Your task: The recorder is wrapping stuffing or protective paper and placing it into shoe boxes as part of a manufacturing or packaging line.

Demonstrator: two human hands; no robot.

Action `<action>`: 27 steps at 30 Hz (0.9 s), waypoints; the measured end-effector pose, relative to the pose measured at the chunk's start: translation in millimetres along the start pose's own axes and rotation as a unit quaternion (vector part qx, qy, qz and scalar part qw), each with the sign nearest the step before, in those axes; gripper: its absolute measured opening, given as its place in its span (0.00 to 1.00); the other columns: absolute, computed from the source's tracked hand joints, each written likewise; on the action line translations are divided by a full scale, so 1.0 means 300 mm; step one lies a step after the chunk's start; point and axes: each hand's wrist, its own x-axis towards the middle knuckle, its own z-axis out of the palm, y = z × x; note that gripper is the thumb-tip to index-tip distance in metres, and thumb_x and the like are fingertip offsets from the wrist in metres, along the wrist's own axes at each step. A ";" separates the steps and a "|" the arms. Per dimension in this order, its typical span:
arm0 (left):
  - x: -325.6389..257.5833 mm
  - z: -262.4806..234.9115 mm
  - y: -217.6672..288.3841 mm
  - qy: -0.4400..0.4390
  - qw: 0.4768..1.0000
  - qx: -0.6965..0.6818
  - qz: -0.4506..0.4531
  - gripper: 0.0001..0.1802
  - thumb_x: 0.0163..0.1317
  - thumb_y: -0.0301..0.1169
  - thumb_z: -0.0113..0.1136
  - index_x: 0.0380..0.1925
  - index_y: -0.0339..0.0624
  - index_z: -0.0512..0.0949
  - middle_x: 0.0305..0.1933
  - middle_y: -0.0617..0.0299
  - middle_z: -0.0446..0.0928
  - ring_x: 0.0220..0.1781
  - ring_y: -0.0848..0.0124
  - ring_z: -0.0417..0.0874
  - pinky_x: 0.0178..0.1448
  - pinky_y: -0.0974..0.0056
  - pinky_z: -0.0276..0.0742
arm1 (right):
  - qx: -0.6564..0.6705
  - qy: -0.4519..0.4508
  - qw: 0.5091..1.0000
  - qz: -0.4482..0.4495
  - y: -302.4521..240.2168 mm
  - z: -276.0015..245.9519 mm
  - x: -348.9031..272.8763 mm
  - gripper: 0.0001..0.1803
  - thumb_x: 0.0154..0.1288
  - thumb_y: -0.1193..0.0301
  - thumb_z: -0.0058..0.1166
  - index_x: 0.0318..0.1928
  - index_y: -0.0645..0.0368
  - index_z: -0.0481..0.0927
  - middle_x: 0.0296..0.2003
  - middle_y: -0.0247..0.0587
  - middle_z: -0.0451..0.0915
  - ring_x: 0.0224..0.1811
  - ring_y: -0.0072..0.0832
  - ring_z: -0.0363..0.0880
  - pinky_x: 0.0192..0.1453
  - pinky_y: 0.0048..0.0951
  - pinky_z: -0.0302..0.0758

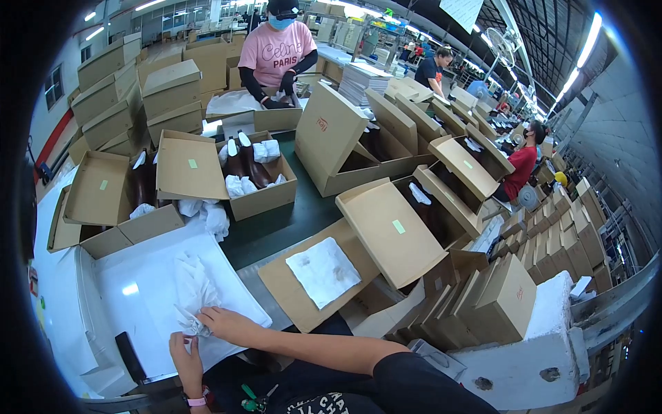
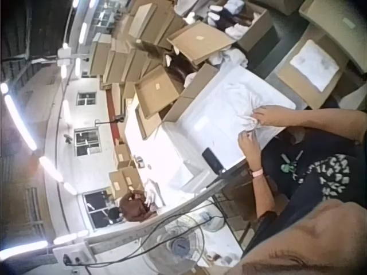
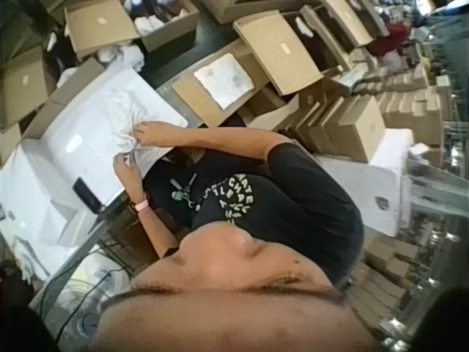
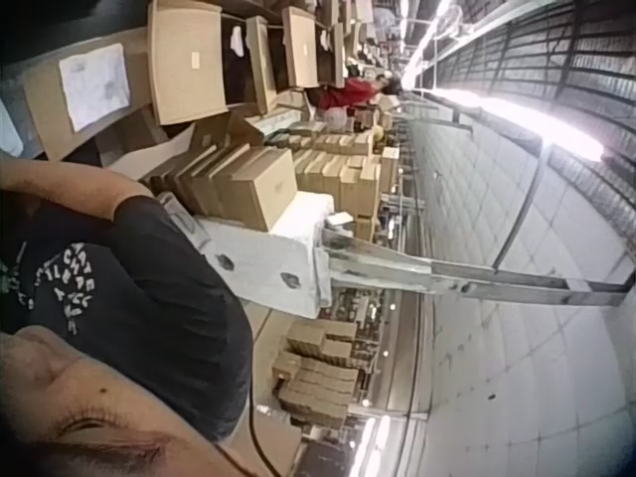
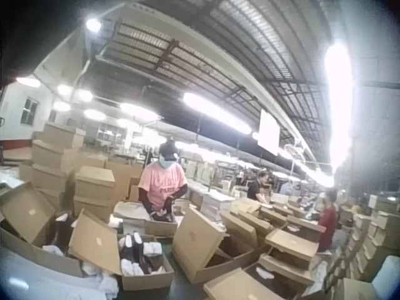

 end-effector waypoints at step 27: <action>-0.019 -0.035 -0.037 -0.041 0.989 0.059 0.127 0.08 0.63 0.32 0.78 0.39 0.41 0.93 0.40 0.53 0.80 0.49 0.51 0.80 0.58 0.49 0.74 | 0.038 0.038 0.998 -0.013 -0.003 -0.011 -0.015 0.35 0.70 0.86 0.59 0.78 0.63 0.71 0.74 0.58 0.75 0.77 0.55 0.76 0.82 0.47 0.74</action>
